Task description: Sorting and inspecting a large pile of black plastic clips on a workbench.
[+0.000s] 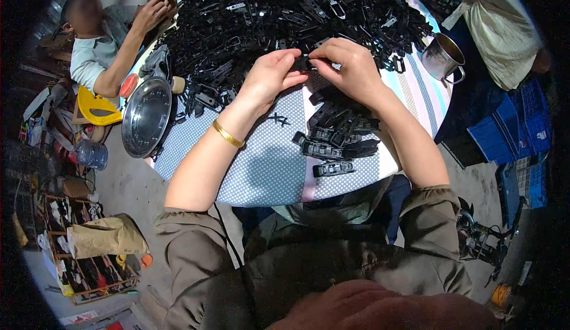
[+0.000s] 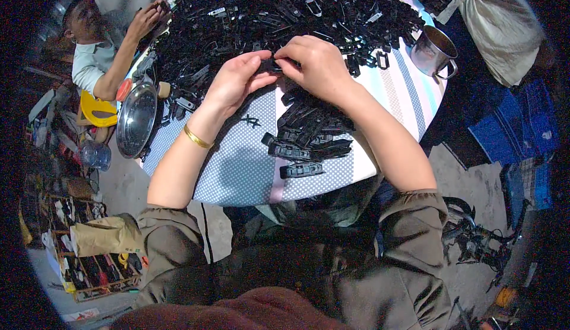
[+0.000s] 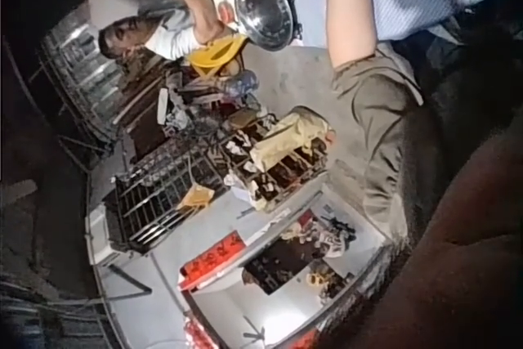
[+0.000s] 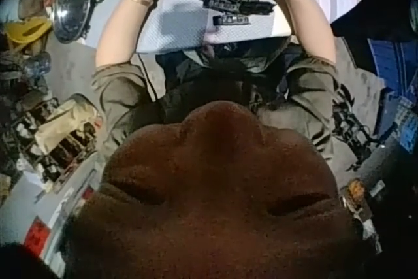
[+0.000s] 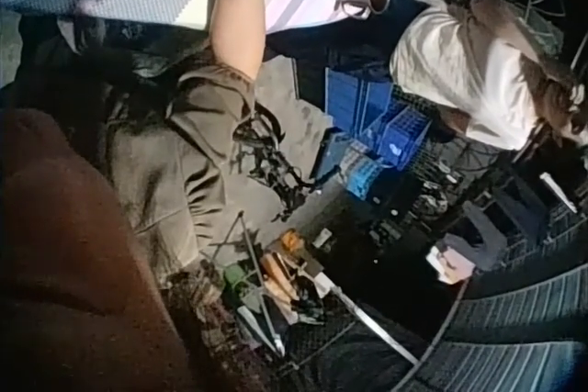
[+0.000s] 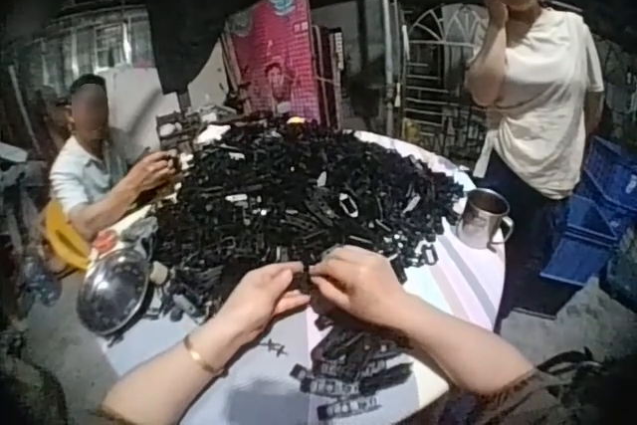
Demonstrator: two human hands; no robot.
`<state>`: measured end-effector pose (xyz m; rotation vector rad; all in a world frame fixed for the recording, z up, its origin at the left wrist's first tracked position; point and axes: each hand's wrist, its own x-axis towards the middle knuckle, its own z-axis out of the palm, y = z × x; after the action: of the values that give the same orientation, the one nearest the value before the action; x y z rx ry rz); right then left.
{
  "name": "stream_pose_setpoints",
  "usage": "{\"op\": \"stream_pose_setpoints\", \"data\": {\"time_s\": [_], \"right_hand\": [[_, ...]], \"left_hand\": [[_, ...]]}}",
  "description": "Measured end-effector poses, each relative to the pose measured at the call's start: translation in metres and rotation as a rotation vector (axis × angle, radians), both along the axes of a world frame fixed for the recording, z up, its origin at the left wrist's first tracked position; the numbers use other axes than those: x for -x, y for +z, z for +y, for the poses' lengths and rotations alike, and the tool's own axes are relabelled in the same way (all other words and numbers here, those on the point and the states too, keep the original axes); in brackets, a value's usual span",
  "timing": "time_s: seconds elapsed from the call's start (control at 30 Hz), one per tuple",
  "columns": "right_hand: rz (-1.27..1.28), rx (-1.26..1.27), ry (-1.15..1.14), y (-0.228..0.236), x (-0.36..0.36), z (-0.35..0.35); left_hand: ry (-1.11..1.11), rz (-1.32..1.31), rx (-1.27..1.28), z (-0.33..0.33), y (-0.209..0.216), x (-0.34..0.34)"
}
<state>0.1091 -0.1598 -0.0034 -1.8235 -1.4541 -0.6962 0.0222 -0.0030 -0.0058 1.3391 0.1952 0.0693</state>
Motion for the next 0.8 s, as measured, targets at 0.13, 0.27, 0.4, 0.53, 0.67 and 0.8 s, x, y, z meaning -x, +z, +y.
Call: {"op": "stream_pose_setpoints", "data": {"time_s": [0.13,0.27,0.4,0.53,0.67,0.8], "right_hand": [[0.020,-0.023,-0.011,-0.002,0.003,0.003],[-0.021,-0.047,-0.047,-0.005,0.005,0.004],[-0.025,-0.094,-0.062,-0.005,0.006,0.007],[0.364,-0.149,0.134,-0.004,-0.006,0.005],[1.063,0.167,0.288,0.006,-0.016,-0.010],[0.922,0.183,0.242,0.013,-0.014,-0.018]], "left_hand": [[0.021,-0.032,-0.060,-0.003,-0.004,0.000],[-0.002,-0.044,-0.072,-0.006,-0.006,-0.001],[-0.045,-0.078,0.036,-0.009,0.000,0.003],[-0.084,-0.180,0.108,-0.006,0.004,0.003],[-0.122,-0.272,0.038,0.000,0.006,0.005],[-0.163,-0.297,0.046,-0.004,0.012,0.007]]}}
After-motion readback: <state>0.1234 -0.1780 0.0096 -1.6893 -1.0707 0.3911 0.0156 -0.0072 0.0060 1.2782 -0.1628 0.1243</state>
